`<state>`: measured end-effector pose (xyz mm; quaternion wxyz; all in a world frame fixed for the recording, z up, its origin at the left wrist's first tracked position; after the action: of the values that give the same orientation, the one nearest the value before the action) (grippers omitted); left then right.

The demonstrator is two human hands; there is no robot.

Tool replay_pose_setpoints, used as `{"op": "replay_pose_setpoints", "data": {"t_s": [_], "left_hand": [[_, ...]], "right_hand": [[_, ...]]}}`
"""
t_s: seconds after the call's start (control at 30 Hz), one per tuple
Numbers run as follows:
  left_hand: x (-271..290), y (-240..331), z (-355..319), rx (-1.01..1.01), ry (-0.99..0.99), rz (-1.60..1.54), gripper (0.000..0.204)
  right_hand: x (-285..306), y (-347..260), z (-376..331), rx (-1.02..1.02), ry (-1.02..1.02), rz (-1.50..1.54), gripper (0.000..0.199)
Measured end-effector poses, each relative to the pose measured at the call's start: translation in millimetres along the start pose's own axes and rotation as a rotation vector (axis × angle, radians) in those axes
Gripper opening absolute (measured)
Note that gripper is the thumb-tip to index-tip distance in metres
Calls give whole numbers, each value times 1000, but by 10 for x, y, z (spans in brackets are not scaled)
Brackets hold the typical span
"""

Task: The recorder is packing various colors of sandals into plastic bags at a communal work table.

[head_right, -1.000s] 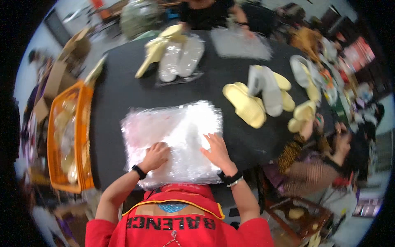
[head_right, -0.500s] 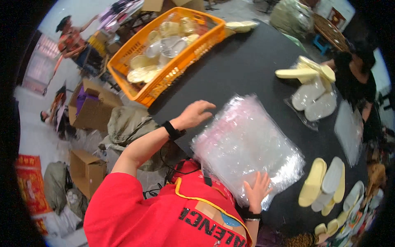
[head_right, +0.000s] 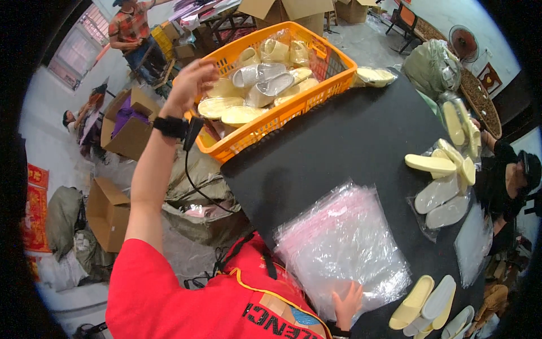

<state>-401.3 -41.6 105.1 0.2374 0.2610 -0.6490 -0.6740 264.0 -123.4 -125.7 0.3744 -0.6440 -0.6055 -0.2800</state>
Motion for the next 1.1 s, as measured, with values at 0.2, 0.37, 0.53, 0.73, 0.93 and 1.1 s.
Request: {"op": "replay_pose_setpoints", "data": {"t_s": [0.2,0.37,0.53,0.73,0.93,1.1], "left_hand": [[-243,-290,1069,-14,11,94,38],[-71,-1829,2171,365,165,91,37],[310,-3094,2593,361,558,530,47],[-44,-3057,2495,5,210,1304,51],[-159,-3334,2722,-273,-119,1839,36],[318,-3563,2673,-159,-178,1960,20]], "right_hand": [[187,-117,41,-60,63,-36,64],[82,-492,161,-73,155,-51,63],[-49,-841,254,-55,187,59,58],[37,-1006,226,-88,122,175,54],[-74,-887,277,-2,174,303,48],[-45,-914,313,-26,172,231,48]]}}
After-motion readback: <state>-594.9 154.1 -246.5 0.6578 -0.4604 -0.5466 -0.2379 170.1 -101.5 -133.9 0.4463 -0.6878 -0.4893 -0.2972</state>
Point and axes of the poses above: each hand's wrist, its own z-axis towards the middle knuckle, its own x-axis out of the back of the hand, y = z × x, the point moved 4 cm from there along z, towards the middle knuckle, and after that the axes turned 7 degrees about -z, right-handed, at the moved point
